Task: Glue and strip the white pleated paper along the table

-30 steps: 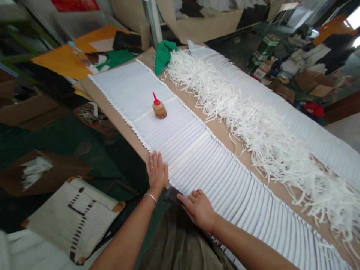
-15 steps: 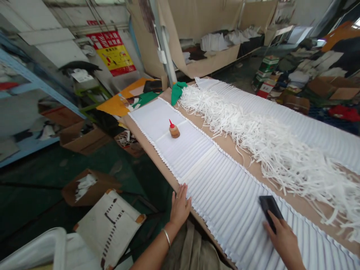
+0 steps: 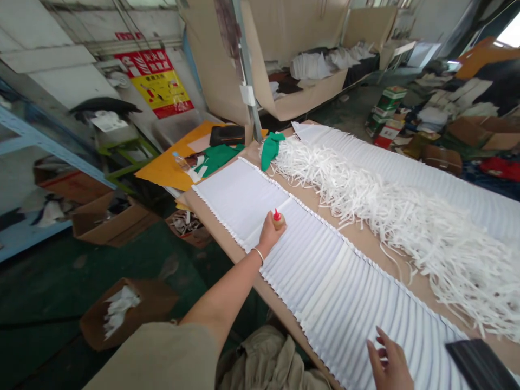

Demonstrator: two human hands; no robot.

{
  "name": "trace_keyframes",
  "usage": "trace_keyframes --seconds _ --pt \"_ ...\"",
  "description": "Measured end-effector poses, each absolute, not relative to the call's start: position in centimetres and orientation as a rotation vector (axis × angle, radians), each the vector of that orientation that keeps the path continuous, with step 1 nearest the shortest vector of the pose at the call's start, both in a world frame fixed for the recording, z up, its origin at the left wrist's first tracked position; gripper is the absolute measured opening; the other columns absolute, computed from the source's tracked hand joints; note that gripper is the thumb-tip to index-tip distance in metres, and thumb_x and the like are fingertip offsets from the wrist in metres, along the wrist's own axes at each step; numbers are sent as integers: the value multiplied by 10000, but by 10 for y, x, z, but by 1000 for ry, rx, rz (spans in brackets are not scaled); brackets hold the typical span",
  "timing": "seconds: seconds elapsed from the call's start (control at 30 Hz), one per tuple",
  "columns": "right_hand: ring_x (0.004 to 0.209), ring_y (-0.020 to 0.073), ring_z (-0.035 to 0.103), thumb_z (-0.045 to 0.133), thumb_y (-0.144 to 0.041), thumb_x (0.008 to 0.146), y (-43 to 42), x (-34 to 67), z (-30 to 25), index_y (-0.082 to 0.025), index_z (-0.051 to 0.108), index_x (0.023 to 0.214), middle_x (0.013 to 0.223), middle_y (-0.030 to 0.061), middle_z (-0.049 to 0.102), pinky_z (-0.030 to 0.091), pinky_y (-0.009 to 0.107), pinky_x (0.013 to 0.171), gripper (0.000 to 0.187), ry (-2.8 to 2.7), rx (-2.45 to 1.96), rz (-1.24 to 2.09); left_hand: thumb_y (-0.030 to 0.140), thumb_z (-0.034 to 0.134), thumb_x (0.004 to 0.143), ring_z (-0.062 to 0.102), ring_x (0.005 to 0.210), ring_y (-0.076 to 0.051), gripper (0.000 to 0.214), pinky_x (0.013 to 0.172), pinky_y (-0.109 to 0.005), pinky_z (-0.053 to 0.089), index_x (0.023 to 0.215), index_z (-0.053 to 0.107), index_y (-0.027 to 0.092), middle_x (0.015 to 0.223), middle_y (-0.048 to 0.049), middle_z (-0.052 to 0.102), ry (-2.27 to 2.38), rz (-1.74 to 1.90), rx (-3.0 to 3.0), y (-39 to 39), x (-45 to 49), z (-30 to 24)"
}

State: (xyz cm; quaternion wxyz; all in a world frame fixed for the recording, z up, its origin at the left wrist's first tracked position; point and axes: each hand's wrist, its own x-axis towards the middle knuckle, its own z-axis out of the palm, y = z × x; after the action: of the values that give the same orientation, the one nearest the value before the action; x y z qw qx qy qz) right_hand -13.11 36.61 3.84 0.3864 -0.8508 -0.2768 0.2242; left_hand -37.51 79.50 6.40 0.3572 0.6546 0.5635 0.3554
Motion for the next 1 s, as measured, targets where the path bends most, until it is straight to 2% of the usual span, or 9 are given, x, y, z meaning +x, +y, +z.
trace_keyframes --seconds 0.13,0.23,0.43,0.53,0.6,0.7,0.8,0.9,1.0 --pt "725 222 673 729 -693 702 417 -206 57 -231 695 1183 1006 87 706 591 398 661 668 -647 -2036 783 260 811 750 661 1060 -252 554 1054 -450 478 1231 568 128 1144 -146 693 1374 833 1590 809 -374 68" --pt "721 193 675 771 -686 694 459 -240 84 -222 701 1149 921 48 725 578 335 651 654 -336 -1860 1032 303 848 722 665 1002 -244 520 989 -436 520 1156 602 155 1075 -112 705 1236 833 1438 791 -377 78" --pt "837 217 741 625 -747 832 542 -267 135 -196 624 1250 1089 138 758 576 322 644 692 152 -1083 1613 395 870 715 659 1104 -274 658 1009 -442 519 1258 616 126 1206 -147 687 651 602 1241 709 -392 110" --pt "718 205 730 572 -791 836 560 -279 141 -156 653 1195 906 107 765 535 273 531 734 225 -937 1735 383 874 705 638 1163 -291 677 1037 -433 505 1285 632 130 1294 -153 651 472 501 1248 682 -407 129" --pt "606 149 685 623 -697 871 562 -290 140 -147 672 1162 815 59 756 523 238 501 625 282 -916 1736 368 859 719 623 1205 -302 702 1064 -437 493 1339 617 146 1358 -154 620 416 462 1274 673 -420 136" --pt "670 129 708 720 -504 879 559 -301 135 -170 683 1151 941 55 788 583 233 583 433 334 -920 1610 337 821 760 533 1359 -311 813 1175 -466 397 1492 502 187 1505 -153 529 409 435 1365 669 -443 129" --pt "800 167 736 783 -461 816 552 -292 130 -213 691 1154 1041 50 790 626 280 660 429 304 -962 1413 317 767 802 442 1453 -298 747 1243 -471 299 1487 502 182 1546 -147 498 648 491 1476 680 -477 102" --pt "891 196 730 803 -471 762 544 -261 127 -255 680 1195 1142 49 768 640 328 692 499 222 -975 1213 259 571 913 556 1341 -278 445 1169 -444 409 1342 600 143 1403 -173 602 1352 661 1380 715 -523 71" --pt "960 222 716 823 -485 700 533 -222 131 -267 659 1235 1245 72 726 641 363 700 600 166 -957 1046 245 521 947 587 1289 -309 404 1136 -431 435 1310 593 84 1362 -238 590 2039 598 1269 775 -562 51"
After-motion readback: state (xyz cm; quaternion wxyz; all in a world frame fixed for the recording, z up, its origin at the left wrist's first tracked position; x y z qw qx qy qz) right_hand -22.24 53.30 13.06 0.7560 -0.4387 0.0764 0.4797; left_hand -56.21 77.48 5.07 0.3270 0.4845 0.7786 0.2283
